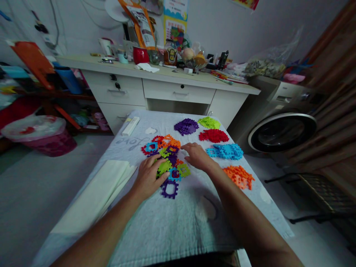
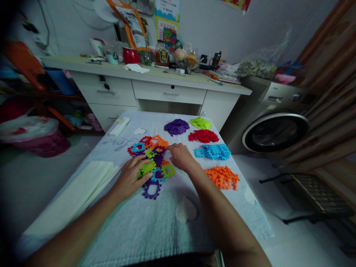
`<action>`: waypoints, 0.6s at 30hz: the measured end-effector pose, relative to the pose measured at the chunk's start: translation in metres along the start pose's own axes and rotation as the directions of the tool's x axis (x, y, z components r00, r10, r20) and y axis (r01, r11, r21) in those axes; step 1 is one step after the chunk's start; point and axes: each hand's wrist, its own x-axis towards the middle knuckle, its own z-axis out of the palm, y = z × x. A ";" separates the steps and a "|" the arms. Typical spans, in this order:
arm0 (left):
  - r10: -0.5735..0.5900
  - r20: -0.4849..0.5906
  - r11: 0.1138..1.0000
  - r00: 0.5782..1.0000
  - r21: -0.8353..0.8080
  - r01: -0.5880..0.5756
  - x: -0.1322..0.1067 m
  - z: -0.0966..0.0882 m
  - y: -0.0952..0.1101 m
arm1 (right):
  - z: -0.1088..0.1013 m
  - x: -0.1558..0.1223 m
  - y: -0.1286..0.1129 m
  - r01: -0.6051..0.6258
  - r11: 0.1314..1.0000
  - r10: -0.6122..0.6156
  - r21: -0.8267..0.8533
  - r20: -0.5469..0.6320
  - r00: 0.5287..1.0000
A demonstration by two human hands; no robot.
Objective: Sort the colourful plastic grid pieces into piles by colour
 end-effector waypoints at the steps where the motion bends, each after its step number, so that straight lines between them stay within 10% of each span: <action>1: -0.008 -0.006 1.000 1.000 -0.014 0.008 0.000 0.000 0.000 | 0.003 0.004 -0.007 0.019 0.999 -0.018 0.026 -0.021 1.000; 10: -0.035 -0.048 0.994 0.998 -0.105 0.029 0.003 -0.003 0.000 | 0.044 0.029 -0.012 0.042 0.961 0.036 0.273 -0.276 0.960; 18: -0.135 -0.162 0.991 0.978 -0.019 0.134 0.005 -0.003 -0.006 | 0.061 0.032 0.010 -0.109 0.763 0.461 0.638 -0.417 0.784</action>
